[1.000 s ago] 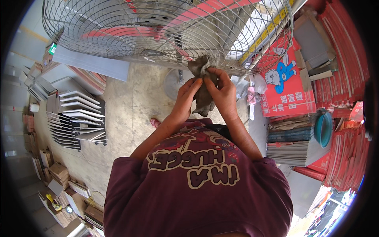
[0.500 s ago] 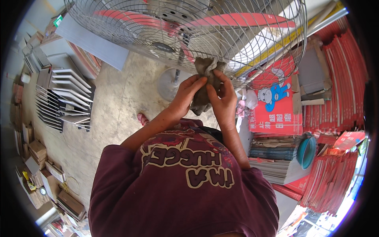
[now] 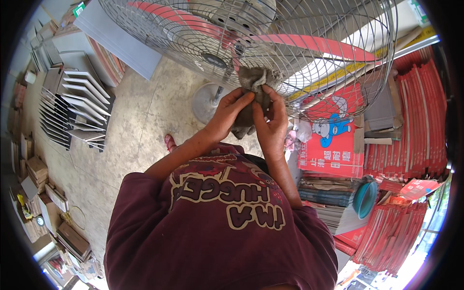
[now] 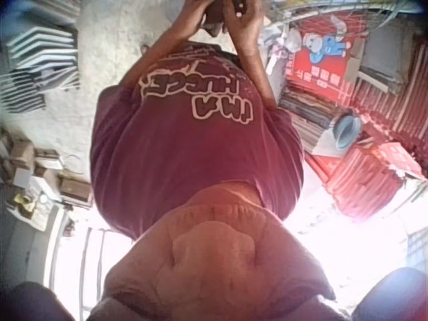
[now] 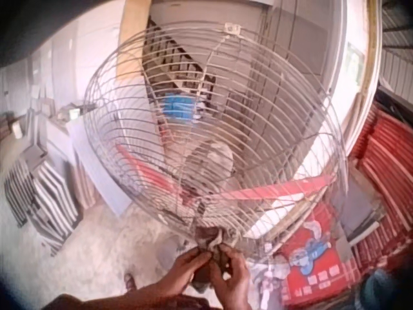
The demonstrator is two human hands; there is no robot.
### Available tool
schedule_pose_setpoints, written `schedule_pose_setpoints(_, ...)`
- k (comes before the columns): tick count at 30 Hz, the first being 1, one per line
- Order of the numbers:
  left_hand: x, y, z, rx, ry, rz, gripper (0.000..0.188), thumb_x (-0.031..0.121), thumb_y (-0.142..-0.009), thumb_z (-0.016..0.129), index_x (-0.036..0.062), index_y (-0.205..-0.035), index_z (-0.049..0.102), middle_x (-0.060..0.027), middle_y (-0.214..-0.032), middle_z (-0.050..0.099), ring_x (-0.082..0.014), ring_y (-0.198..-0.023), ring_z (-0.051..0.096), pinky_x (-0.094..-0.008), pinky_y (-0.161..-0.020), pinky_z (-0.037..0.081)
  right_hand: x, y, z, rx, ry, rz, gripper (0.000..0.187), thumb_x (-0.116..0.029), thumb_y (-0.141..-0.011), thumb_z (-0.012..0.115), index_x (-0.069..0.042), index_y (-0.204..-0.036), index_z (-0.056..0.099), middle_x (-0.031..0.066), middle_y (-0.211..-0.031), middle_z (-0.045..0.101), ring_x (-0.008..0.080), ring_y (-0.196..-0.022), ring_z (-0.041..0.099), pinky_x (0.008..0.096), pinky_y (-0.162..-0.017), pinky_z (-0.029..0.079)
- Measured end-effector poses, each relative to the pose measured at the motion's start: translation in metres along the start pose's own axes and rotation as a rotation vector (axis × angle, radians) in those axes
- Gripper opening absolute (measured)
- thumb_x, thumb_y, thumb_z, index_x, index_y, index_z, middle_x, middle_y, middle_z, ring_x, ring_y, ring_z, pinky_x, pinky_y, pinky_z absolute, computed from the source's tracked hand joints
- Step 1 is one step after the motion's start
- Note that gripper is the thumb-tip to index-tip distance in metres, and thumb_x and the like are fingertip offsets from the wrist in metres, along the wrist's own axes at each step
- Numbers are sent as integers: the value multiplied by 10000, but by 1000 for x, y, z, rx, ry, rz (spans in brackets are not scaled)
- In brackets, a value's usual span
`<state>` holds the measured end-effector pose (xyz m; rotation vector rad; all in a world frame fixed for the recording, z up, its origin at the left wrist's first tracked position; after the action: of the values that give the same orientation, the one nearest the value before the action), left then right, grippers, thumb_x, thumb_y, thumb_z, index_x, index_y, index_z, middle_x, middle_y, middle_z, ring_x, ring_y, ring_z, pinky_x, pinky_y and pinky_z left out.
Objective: The person wipes a grey cloth near a fan, then holds the cloth up to view, and places it onto a stack of rectangular white panels one by one.
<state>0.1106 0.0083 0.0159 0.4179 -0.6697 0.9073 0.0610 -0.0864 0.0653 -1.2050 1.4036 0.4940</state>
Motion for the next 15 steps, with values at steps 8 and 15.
schedule_pose_setpoints(8, -23, -1, -32, 72, 71, -195, 216, 196, -924, 501, 36, -1056, 559, -48, -960, 625, -122, -841, 620, -250, -748, 492, 39, 5, 19, -65, -181, 265, 401, -20, -826, 594, 14, -1210, 485, 80, -1025, 587, 92, -878, 571, 212, -704, 478)
schedule_pose_setpoints(15, -18, 6, -41, 134, -2, -177, 250, 236, -897, 544, 16, -1012, 576, -49, -895, 613, -115, -774, 606, -246, -681, 483, 60, 10, 28, -109, -133, 366, 419, -91, -804, 629, -6, -1198, 517, 112, -1067, 593, 105, -850, 583, 246, -691, 491)
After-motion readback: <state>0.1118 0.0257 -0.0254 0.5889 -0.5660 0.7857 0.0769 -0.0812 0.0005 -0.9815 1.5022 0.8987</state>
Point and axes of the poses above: each hand's wrist, its own y-axis away from the middle knuckle, its own z-axis out of the palm, x = y × z, the point moved 7 cm from there along -y, towards the middle knuckle
